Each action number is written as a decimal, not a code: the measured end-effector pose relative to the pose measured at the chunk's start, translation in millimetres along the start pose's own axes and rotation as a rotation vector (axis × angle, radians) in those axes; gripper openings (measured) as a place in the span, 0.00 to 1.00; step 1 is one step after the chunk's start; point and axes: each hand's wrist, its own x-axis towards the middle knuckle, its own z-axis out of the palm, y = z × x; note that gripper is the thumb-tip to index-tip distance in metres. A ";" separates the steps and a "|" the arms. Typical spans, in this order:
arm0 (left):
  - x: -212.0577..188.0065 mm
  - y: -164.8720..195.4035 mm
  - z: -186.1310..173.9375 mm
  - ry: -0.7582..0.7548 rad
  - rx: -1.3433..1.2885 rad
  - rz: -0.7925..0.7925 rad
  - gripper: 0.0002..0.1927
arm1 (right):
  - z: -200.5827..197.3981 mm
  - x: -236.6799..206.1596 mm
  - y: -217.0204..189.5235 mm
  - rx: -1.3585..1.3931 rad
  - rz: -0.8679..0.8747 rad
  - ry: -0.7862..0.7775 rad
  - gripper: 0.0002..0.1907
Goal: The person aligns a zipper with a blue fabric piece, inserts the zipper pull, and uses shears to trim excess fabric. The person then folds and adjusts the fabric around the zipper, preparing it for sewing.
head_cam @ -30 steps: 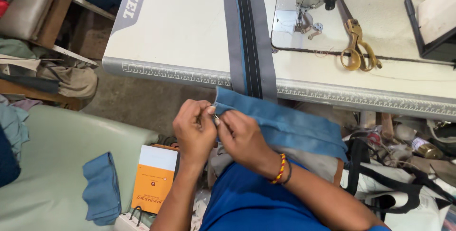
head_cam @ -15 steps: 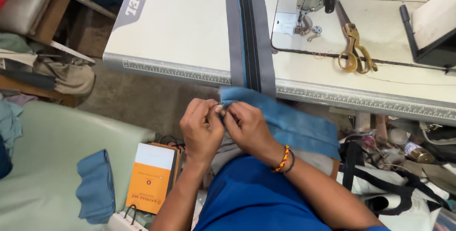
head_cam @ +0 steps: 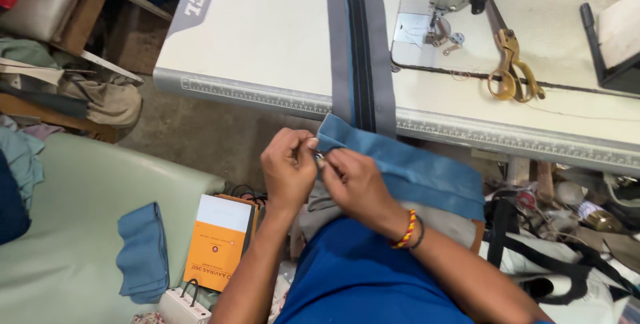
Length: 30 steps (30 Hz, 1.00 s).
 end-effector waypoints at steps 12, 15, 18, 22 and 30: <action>-16.6 -22.8 -5.6 -0.237 -0.840 -0.567 0.06 | -24.9 -9.8 -13.4 0.281 0.481 -0.182 0.12; -23.3 -9.5 -9.6 -0.242 -0.821 -0.578 0.07 | -31.0 -15.0 -19.7 0.230 0.442 -0.150 0.11; -24.9 2.1 -15.7 -0.283 -0.803 -0.616 0.07 | -36.5 -19.1 -25.4 0.166 0.378 -0.128 0.11; -24.7 10.6 -16.2 -0.286 -0.856 -0.580 0.07 | -40.1 -20.7 -32.1 0.101 0.335 -0.095 0.08; -23.5 20.8 -23.4 -0.332 -0.638 -0.429 0.07 | -46.6 -13.8 -44.7 -0.106 0.012 0.042 0.14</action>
